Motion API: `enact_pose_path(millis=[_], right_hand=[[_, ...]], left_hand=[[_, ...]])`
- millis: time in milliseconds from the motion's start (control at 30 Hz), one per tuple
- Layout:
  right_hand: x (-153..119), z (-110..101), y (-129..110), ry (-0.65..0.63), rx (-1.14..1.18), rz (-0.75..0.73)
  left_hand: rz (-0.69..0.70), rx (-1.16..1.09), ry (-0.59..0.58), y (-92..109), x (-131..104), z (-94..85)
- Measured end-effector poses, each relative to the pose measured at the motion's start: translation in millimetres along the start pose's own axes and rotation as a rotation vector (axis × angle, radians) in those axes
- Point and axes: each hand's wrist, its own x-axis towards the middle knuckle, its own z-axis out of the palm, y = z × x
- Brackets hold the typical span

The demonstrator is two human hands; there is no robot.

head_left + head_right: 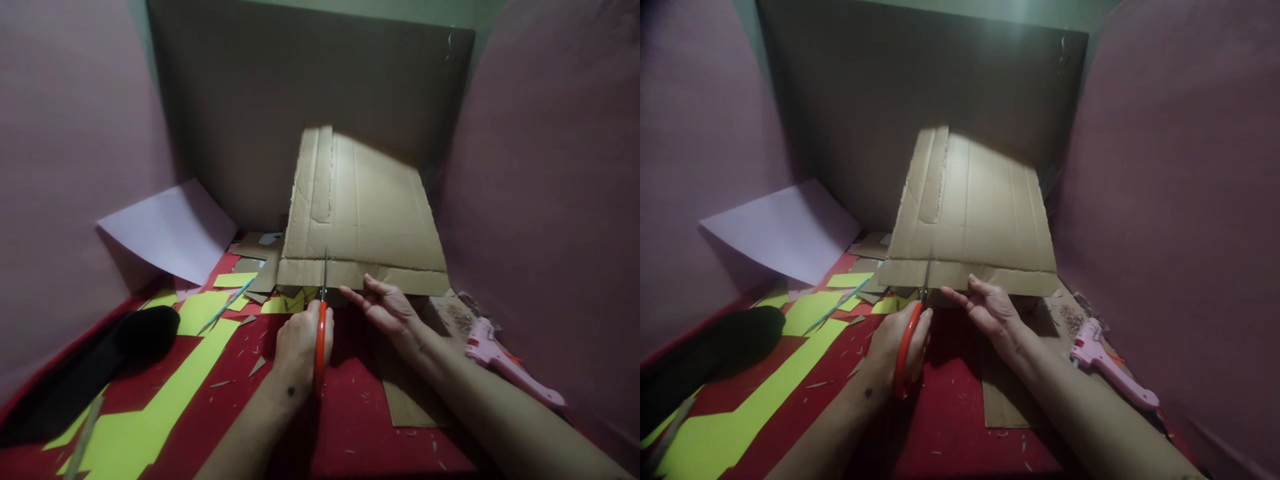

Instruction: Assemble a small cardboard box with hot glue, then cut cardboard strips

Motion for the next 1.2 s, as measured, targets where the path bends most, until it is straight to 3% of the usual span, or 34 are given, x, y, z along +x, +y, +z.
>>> enact_pose_path(millis=[133, 300, 433, 633, 867, 1000, 1200], right_hand=[[0, 2, -1, 0.037, -0.002, 0.033], [0, 4, 0, 0.057, -0.008, 0.032], [-2, 4, 3, 0.049, -0.017, 0.024], [-3, 1, 10, 0.036, -0.026, 0.033], [-4, 1, 8, 0.021, -0.021, 0.031], [-4, 2, 6, 0.015, -0.020, 0.035], [-6, 4, 4, -0.001, -0.045, 0.060]], left_hand=[[0.013, -0.124, 0.013, 1, -7, 0.1], [-0.137, -0.347, -0.118, 11, -11, 4.9], [-0.213, -0.386, -0.119, 13, -5, 10.1], [-0.121, -0.164, -0.020, -1, 8, 7.7], [-0.011, 0.128, 0.053, 2, 6, -4.5], [0.038, 0.089, 0.085, 1, 2, -2.6], [0.050, -0.190, 0.027, 0, -4, -0.3]])
